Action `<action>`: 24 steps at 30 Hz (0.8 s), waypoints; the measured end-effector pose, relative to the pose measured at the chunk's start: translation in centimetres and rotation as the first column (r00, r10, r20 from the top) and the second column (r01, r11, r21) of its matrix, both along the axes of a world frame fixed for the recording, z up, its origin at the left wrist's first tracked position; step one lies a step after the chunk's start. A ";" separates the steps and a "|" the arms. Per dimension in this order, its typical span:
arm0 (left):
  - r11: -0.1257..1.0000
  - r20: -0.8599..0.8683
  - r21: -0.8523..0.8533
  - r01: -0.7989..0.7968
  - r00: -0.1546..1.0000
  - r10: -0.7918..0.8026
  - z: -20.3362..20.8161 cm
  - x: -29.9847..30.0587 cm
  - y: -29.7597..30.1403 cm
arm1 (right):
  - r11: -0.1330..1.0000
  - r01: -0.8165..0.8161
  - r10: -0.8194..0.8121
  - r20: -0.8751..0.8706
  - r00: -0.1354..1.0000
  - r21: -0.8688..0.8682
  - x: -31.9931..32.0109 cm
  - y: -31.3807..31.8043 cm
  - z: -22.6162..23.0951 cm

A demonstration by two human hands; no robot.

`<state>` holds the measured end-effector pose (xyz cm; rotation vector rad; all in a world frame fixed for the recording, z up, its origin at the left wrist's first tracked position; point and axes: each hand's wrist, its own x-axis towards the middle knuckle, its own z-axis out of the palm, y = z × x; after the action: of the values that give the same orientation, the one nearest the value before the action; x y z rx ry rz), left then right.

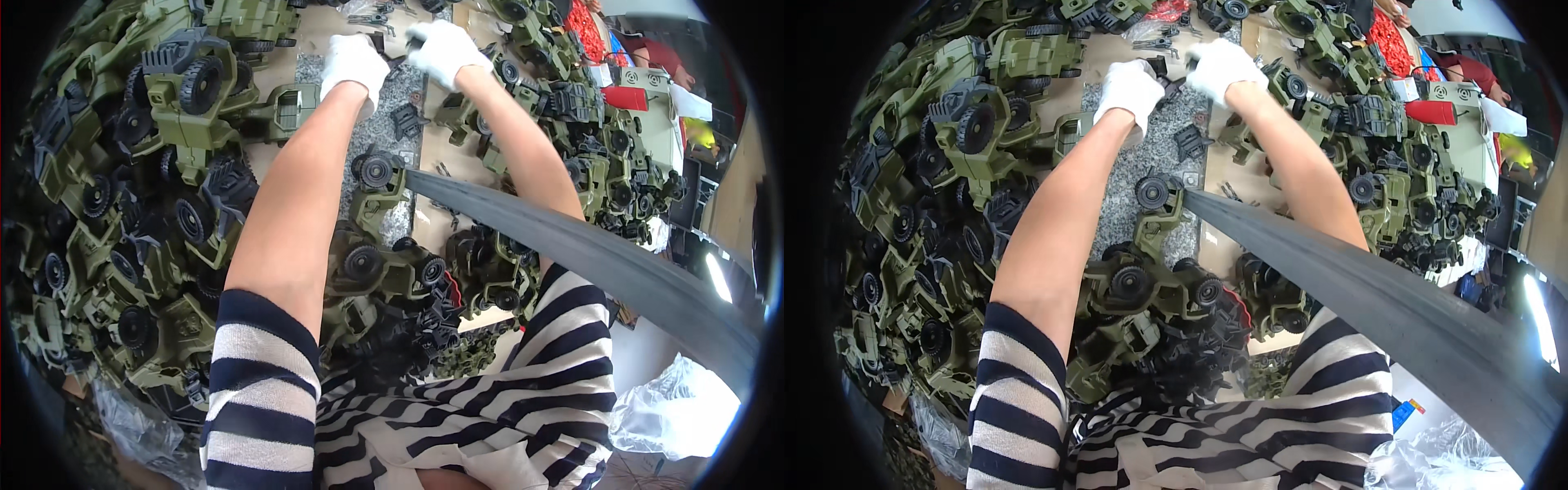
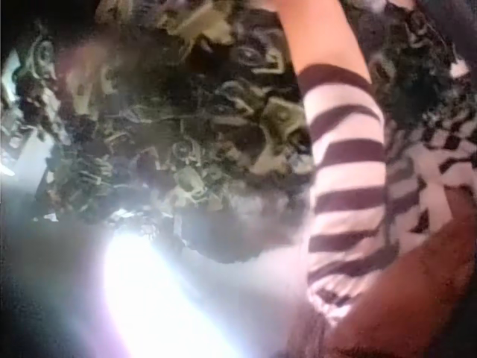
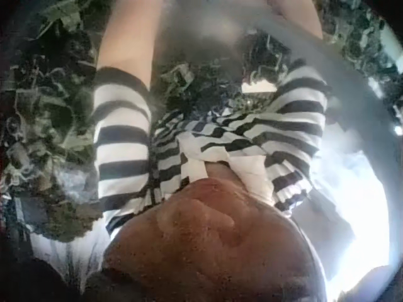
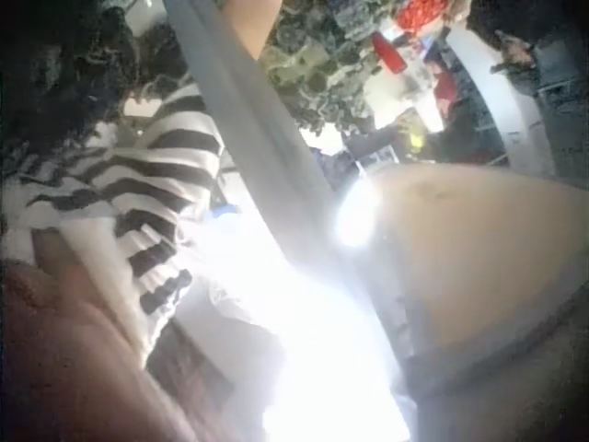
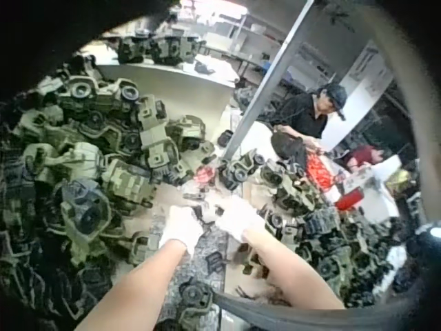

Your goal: The person assembles green plastic toy tanks by hand, picking up individual components from a large pile on a table and snapping them together. The person places the completed tank bodies into a red bowl and continues to sort through the pile to find and attach smaller black parts, such as turrets and wheels, to the main bodies.

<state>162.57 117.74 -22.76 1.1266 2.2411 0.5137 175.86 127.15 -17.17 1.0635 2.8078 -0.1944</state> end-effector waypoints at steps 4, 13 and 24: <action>0.999 0.032 0.035 -0.006 0.999 0.005 1.6 0.2 0.4 | 0.971 -0.022 0.045 0.090 0.995 -0.236 1.7 1.9 4.8; 0.996 -0.313 0.058 0.065 0.949 -0.044 2.8 1.9 -3.1 | 0.976 -0.044 0.131 0.417 0.899 -0.211 2.3 -10.4 -0.4; 0.969 -0.223 0.242 -0.052 0.969 0.108 0.6 3.7 -1.3 | 0.947 0.060 0.092 0.444 0.891 -0.316 2.6 -8.4 1.5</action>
<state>166.32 116.42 -22.14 1.2746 2.4885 0.7291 178.46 118.79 -15.70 0.8716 2.2652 -0.3403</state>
